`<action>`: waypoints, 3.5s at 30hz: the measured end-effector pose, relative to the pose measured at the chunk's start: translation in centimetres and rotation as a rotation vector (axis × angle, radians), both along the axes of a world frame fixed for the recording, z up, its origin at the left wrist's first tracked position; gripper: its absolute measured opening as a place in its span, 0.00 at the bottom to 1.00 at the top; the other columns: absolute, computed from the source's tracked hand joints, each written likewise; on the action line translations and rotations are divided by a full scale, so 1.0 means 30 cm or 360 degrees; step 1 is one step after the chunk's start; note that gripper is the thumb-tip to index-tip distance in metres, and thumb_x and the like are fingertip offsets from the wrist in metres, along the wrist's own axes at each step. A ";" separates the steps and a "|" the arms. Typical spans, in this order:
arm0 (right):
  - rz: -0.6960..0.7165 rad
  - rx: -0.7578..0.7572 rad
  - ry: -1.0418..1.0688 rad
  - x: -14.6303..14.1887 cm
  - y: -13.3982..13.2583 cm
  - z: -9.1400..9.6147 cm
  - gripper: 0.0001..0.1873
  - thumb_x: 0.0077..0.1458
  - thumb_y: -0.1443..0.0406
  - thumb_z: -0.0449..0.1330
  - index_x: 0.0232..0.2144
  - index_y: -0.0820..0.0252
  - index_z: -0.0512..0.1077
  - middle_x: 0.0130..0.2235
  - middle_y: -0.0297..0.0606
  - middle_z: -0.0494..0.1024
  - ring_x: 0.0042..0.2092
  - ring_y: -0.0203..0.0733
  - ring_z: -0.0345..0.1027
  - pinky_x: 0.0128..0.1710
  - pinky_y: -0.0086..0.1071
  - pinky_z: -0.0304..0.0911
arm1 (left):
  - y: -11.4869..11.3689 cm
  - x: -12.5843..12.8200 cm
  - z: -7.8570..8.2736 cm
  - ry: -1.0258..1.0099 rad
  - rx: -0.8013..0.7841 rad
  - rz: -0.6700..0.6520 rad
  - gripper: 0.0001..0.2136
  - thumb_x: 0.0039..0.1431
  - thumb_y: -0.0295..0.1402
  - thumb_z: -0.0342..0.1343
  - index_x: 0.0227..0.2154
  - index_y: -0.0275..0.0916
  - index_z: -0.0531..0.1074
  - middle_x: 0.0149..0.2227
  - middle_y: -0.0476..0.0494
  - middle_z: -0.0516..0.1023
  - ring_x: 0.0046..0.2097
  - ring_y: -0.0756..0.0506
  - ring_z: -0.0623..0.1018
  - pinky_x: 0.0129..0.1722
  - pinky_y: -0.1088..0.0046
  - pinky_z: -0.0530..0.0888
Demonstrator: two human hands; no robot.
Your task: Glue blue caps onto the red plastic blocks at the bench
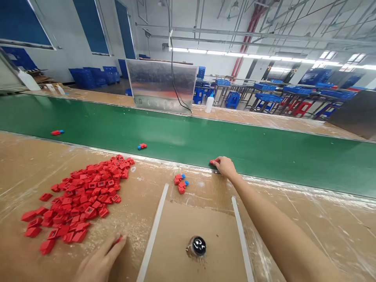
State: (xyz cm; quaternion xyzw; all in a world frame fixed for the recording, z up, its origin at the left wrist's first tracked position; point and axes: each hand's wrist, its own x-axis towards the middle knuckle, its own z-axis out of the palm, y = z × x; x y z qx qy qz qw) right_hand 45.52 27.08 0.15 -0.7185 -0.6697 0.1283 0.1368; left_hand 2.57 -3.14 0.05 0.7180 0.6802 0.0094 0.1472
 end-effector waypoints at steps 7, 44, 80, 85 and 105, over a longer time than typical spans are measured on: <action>-0.0048 0.0032 -0.0044 0.134 -0.260 -0.005 0.12 0.65 0.59 0.59 0.44 0.63 0.72 0.44 0.39 0.76 0.42 0.41 0.72 0.44 0.41 0.70 | 0.069 0.058 0.109 -0.0220 0.0279 -0.0033 0.12 0.62 0.28 0.46 0.34 0.40 0.76 0.37 0.40 0.78 0.38 0.40 0.80 0.37 0.66 0.76; 0.0508 0.0161 0.0730 -0.146 -0.983 0.173 0.14 0.63 0.57 0.57 0.48 0.55 0.73 0.45 0.44 0.79 0.42 0.46 0.75 0.41 0.42 0.74 | -0.086 0.429 0.012 -0.2718 -0.0627 0.0450 0.17 0.49 0.35 0.69 0.42 0.36 0.77 0.33 0.45 0.80 0.35 0.48 0.77 0.41 0.71 0.74; 0.0898 0.0424 0.0061 -0.234 -0.976 0.203 0.10 0.67 0.63 0.51 0.42 0.55 0.72 0.37 0.40 0.75 0.36 0.42 0.73 0.33 0.33 0.66 | -0.103 0.423 0.011 -0.2764 -0.0674 0.0304 0.15 0.55 0.34 0.65 0.45 0.38 0.76 0.35 0.46 0.79 0.38 0.49 0.77 0.43 0.73 0.73; 0.0891 0.0401 0.0048 -0.238 -0.980 0.210 0.11 0.67 0.63 0.50 0.41 0.55 0.73 0.37 0.40 0.75 0.36 0.42 0.72 0.33 0.34 0.66 | -0.103 0.423 0.005 -0.2801 -0.0679 0.0317 0.15 0.55 0.34 0.66 0.45 0.37 0.76 0.35 0.46 0.79 0.38 0.49 0.77 0.43 0.73 0.73; 0.0627 0.0328 0.0457 -0.224 -0.979 0.226 0.08 0.64 0.60 0.58 0.41 0.56 0.73 0.40 0.39 0.77 0.38 0.42 0.72 0.38 0.36 0.67 | -0.095 0.426 0.018 -0.2917 -0.0716 0.0373 0.14 0.53 0.32 0.67 0.43 0.38 0.75 0.36 0.47 0.80 0.38 0.50 0.78 0.43 0.74 0.74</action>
